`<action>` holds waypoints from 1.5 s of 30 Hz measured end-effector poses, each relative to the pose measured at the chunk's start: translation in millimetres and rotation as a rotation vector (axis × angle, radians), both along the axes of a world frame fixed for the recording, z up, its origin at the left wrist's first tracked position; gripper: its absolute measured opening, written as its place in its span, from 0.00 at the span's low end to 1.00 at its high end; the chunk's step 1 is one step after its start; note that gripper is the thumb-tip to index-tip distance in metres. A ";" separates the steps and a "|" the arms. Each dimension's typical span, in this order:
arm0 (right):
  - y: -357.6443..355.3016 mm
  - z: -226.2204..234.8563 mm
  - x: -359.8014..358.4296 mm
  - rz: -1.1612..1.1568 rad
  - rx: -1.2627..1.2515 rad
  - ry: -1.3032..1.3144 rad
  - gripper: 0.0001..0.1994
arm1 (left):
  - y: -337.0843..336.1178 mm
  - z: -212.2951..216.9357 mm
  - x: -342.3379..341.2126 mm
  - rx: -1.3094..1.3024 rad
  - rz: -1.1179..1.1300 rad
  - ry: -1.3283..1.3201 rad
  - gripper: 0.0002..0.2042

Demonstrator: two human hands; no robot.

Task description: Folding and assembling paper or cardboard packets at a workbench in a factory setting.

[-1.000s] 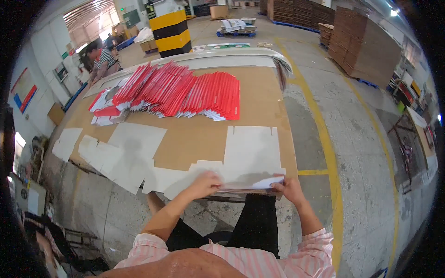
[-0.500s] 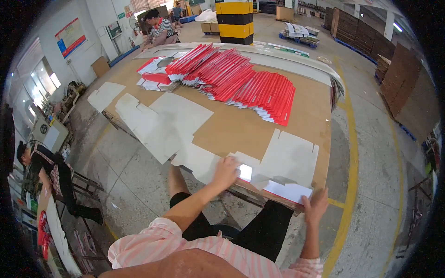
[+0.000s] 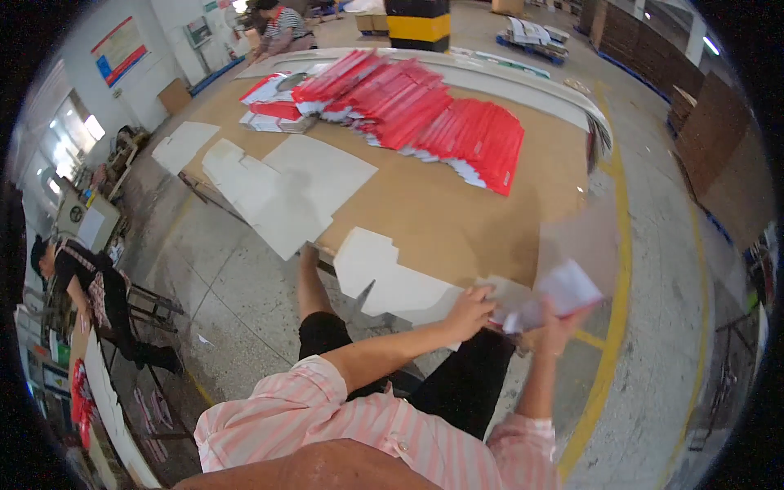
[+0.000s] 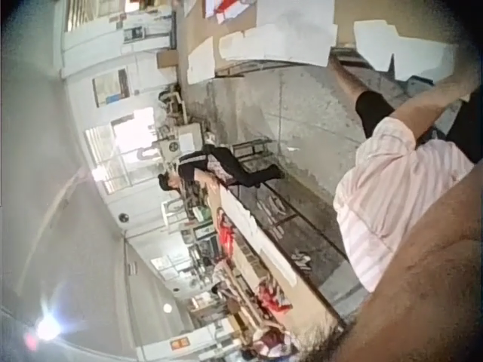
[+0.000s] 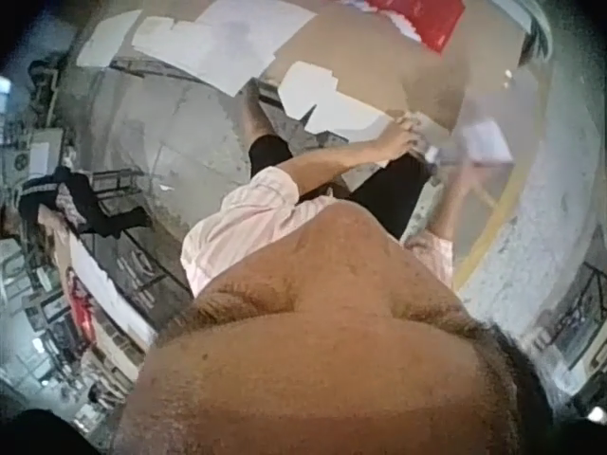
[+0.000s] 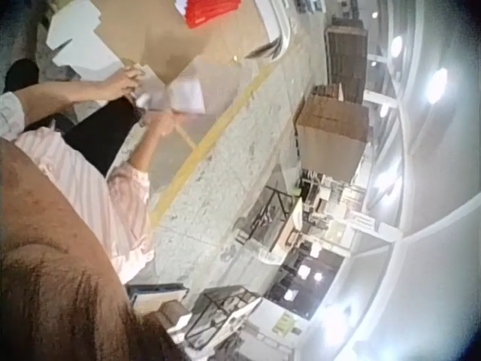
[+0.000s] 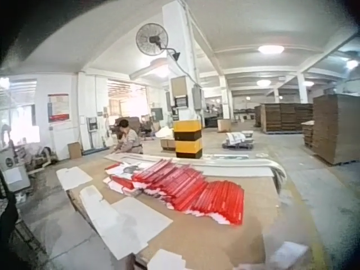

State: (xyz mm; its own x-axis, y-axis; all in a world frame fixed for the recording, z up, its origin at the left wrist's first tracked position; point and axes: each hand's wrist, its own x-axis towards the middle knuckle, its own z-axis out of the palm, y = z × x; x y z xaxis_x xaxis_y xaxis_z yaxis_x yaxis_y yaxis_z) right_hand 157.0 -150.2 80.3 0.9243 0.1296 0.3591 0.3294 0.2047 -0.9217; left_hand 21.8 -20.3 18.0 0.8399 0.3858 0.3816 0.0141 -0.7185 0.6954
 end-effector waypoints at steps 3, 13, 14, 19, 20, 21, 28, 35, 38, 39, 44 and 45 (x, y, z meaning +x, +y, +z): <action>40.6 -3.6 -27.6 0.115 -0.697 -0.937 0.35 | 15.6 -16.1 -5.9 0.103 -0.051 -0.028 0.12; 32.2 -16.9 -31.2 0.190 -0.827 -0.829 0.31 | 56.1 92.9 -77.6 0.674 -0.056 0.400 0.16; 30.6 -19.6 -26.9 0.179 -0.719 -0.817 0.30 | 59.1 105.2 -64.3 0.617 0.057 0.152 0.15; 38.9 -12.5 -47.7 0.276 -0.863 -0.907 0.28 | 117.4 48.6 -54.0 0.753 0.225 0.167 0.20; 41.2 -22.0 -44.8 0.256 -0.944 -0.980 0.29 | 127.2 34.0 -61.3 0.833 0.267 0.037 0.22; 40.9 -23.6 -44.5 0.261 -0.945 -0.975 0.29 | 133.7 28.8 -72.6 0.831 0.264 0.043 0.22; 47.5 -19.6 -44.0 0.299 -1.091 -0.997 0.33 | 147.9 42.7 -146.8 0.220 0.585 0.469 0.16; 45.8 -29.8 -45.0 0.316 -1.136 -1.072 0.28 | 133.3 40.6 -160.7 0.584 0.236 0.314 0.15; 40.0 -28.0 -43.0 0.275 -1.151 -1.022 0.31 | 144.2 69.2 -190.1 0.629 0.084 0.156 0.16; 42.4 -27.5 -42.4 0.274 -1.149 -1.024 0.31 | 156.7 77.2 -205.5 0.699 -0.009 0.189 0.18; 45.9 -22.5 -45.9 0.326 -1.106 -1.019 0.30 | 200.5 105.9 -219.8 0.210 0.343 0.380 0.12; 45.8 -23.2 -44.9 0.326 -1.108 -1.015 0.30 | 208.4 93.7 -212.8 0.209 0.340 0.382 0.12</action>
State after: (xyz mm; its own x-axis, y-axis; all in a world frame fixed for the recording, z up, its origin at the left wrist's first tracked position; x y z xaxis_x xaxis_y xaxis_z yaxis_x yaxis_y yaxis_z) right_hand 112.1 -104.4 57.1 0.2366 0.8898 0.3902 0.9714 -0.2246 -0.0767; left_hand -191.0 188.1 111.7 0.7751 0.6081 0.1718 0.4928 -0.7518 0.4381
